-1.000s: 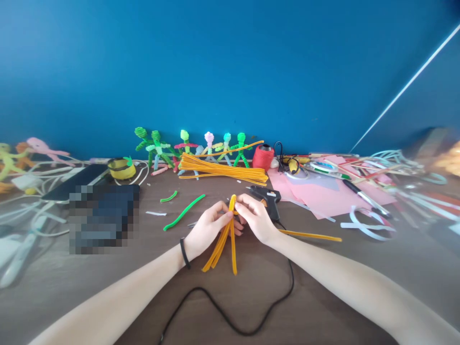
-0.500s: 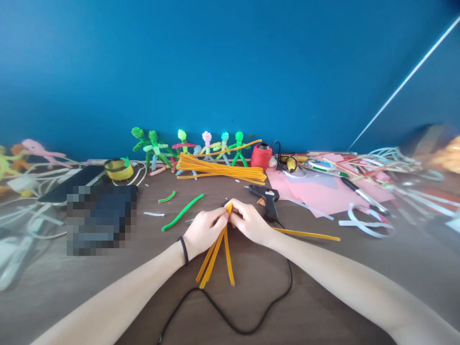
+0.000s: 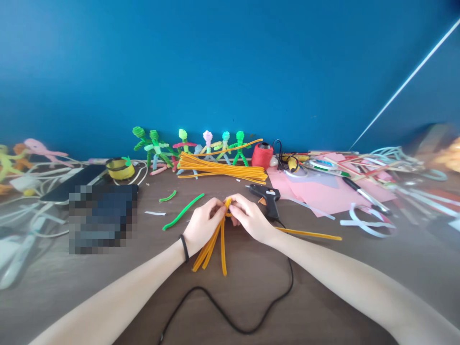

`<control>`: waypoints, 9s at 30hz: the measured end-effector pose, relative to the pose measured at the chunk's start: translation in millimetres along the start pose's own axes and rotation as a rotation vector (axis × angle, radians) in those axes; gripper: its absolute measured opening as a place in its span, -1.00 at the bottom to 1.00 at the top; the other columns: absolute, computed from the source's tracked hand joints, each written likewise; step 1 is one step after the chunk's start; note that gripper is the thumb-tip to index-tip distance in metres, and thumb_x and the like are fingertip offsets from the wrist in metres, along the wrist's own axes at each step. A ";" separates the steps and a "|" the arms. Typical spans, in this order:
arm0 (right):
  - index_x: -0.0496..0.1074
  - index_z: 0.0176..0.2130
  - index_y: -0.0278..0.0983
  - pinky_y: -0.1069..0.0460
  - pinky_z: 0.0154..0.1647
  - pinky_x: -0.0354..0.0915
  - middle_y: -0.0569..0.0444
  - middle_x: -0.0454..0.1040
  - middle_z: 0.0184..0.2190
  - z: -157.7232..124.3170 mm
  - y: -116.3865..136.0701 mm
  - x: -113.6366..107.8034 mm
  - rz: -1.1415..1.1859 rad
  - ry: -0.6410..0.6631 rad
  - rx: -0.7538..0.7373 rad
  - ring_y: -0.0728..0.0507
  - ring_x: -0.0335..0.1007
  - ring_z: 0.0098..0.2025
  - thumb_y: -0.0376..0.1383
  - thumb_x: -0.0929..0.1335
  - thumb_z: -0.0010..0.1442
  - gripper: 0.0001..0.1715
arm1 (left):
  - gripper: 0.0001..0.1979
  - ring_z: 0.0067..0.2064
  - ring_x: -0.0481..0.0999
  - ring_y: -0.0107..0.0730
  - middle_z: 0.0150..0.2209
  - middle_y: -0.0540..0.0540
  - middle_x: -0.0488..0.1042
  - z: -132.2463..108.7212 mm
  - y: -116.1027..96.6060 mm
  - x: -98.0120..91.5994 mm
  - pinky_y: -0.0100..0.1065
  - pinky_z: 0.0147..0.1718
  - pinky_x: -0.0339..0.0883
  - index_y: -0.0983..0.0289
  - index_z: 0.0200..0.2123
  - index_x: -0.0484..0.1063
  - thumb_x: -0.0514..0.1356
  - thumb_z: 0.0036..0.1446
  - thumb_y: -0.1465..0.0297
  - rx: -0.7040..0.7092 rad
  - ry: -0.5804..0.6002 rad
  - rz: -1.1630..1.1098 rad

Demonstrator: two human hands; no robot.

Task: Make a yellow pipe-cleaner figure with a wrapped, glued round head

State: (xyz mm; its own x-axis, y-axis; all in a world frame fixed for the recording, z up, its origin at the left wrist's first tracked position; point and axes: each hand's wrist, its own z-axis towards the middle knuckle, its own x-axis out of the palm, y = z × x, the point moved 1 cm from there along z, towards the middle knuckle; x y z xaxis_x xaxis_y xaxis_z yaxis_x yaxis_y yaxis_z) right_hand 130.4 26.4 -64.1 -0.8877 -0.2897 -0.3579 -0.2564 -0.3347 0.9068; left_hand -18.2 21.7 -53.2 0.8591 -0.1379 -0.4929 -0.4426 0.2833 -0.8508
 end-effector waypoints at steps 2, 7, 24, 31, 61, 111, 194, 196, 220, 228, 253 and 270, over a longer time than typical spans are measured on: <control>0.20 -0.22 -0.26 0.09 -0.49 0.12 0.21 0.24 -0.63 0.2 -0.9 0.2 0.008 -0.002 0.004 0.01 0.18 -0.56 -0.26 0.15 0.19 -0.84 | -0.80 -0.45 0.41 -0.46 -0.51 0.00 0.44 0.3 0.7 0.5 -0.46 -0.44 0.26 0.27 -0.43 0.29 0.01 0.09 0.27 -0.030 0.035 -0.095; 0.19 -0.24 -0.25 0.10 -0.51 0.12 0.22 0.23 -0.62 1.2 -2.5 0.6 0.032 0.004 0.004 0.02 0.17 -0.56 -0.27 0.15 0.19 -0.86 | -0.81 -0.73 0.21 -0.60 -0.59 -0.03 0.43 0.8 0.1 0.8 -0.53 -0.77 0.09 0.27 -0.42 0.26 0.04 0.07 0.25 -0.169 0.122 -0.213; 0.19 -0.31 -0.26 0.10 -0.50 0.14 0.23 0.21 -0.63 0.1 -1.0 0.5 0.150 0.009 0.002 0.03 0.18 -0.56 -0.30 0.17 0.17 -0.93 | -0.84 -0.67 0.40 -0.49 -0.59 -0.01 0.41 2.6 -1.4 -0.1 -0.45 -0.68 0.33 0.31 -0.45 0.21 0.07 0.05 0.32 -0.204 0.197 -0.435; 0.19 -0.34 -0.27 0.11 -0.51 0.14 0.23 0.22 -0.64 0.3 1.0 0.8 0.094 0.011 0.003 0.04 0.17 -0.58 -0.29 0.18 0.15 -0.92 | -0.86 -0.68 0.40 -0.49 -0.63 -0.03 0.38 1.5 -0.2 0.8 -0.44 -0.68 0.33 0.30 -0.47 0.21 0.06 0.04 0.35 -0.210 0.191 -0.413; 0.17 -0.37 -0.26 0.08 -0.43 0.23 0.18 0.34 -0.55 0.7 -2.2 1.1 0.031 0.004 -0.014 0.00 0.32 -0.51 -0.37 0.24 0.02 -0.91 | -0.95 -0.68 0.38 -0.53 -0.71 -0.08 0.37 -1.2 -4.9 3.7 -0.51 -0.66 0.28 0.29 -0.53 0.21 0.07 -0.12 0.51 -0.205 0.096 -0.264; 0.25 -0.35 -0.33 0.10 -0.54 0.26 0.15 0.39 -0.63 11.8 -10.0 -5.5 0.242 0.160 0.105 0.01 0.31 -0.59 -0.35 0.24 0.05 -0.91 | -0.94 -0.66 0.35 -0.55 -0.66 -0.06 0.37 6.8 -1.4 0.0 -0.53 -0.73 0.20 0.30 -0.52 0.22 0.05 -0.16 0.54 -0.211 0.152 -0.369; 0.28 -0.36 -0.33 0.15 -0.59 0.24 0.13 0.44 -0.58 14.2 -11.1 -7.0 0.544 0.287 0.144 0.05 0.33 -0.61 -0.17 0.33 0.07 -0.75 | -0.71 -0.29 0.46 -0.37 -0.32 0.25 0.48 10.9 5.0 -10.0 -0.46 -0.33 0.32 0.41 -0.28 0.44 0.03 0.11 0.32 -0.398 0.548 -0.850; 0.28 -0.36 -0.32 0.15 -0.59 0.24 0.13 0.44 -0.58 14.3 -11.6 -6.7 0.552 0.289 0.148 0.05 0.33 -0.61 -0.18 0.33 0.07 -0.75 | -0.72 -0.30 0.46 -0.37 -0.33 0.26 0.48 10.8 4.2 -10.2 -0.46 -0.34 0.32 0.41 -0.30 0.45 0.04 0.11 0.33 -0.399 0.538 -0.852; 0.25 -0.35 -0.31 0.17 -0.64 0.23 0.14 0.45 -0.60 13.9 -12.0 -6.1 0.572 0.241 0.133 0.04 0.34 -0.64 -0.22 0.31 0.10 -0.80 | -0.94 -0.46 0.46 -0.48 -0.49 0.13 0.47 9.6 9.2 -6.5 -0.48 -0.45 0.31 0.36 -0.45 0.32 0.10 0.02 0.48 -0.430 0.337 -0.829; 0.22 -0.33 -0.30 0.17 -0.65 0.20 0.17 0.39 -0.63 13.6 -12.8 -6.1 0.471 0.188 0.126 0.04 0.32 -0.64 -0.24 0.28 0.12 -0.84 | -0.96 -0.49 0.46 -0.50 -0.55 0.06 0.45 9.7 9.1 -6.6 -0.47 -0.43 0.34 0.33 -0.47 0.29 0.14 -0.02 0.51 -0.425 0.308 -0.881; 0.26 -0.40 -0.28 0.05 -0.32 0.27 0.08 0.32 -0.42 3.5 -1.5 -5.3 0.006 -0.096 -0.235 -0.04 0.30 -0.36 -0.36 0.27 0.08 -0.98 | -0.84 -0.47 0.45 -0.55 -0.53 0.00 0.44 7.4 8.0 -4.2 -0.47 -0.40 0.36 0.35 -0.45 0.33 0.26 -0.10 0.43 -0.315 0.262 -0.850; 0.27 -0.45 -0.28 0.02 -0.28 0.28 0.05 0.36 -0.42 1.6 -1.9 -2.8 -0.185 -0.131 -0.390 -0.06 0.34 -0.33 -0.46 0.25 0.03 -0.90 | -0.91 -0.55 0.46 -0.49 -0.62 -0.04 0.40 4.6 -1.0 0.4 -0.42 -0.50 0.40 0.35 -0.50 0.27 0.17 -0.13 0.52 -0.247 0.080 -0.427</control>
State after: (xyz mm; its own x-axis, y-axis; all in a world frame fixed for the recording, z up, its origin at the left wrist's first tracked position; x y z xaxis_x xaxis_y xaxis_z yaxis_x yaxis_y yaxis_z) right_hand 132.8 29.2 -64.5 -0.8879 -0.0861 -0.4519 -0.2738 -0.6904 0.6696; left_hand -16.3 25.7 -51.8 0.9587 -0.2676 -0.0958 -0.1119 -0.0457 -0.9927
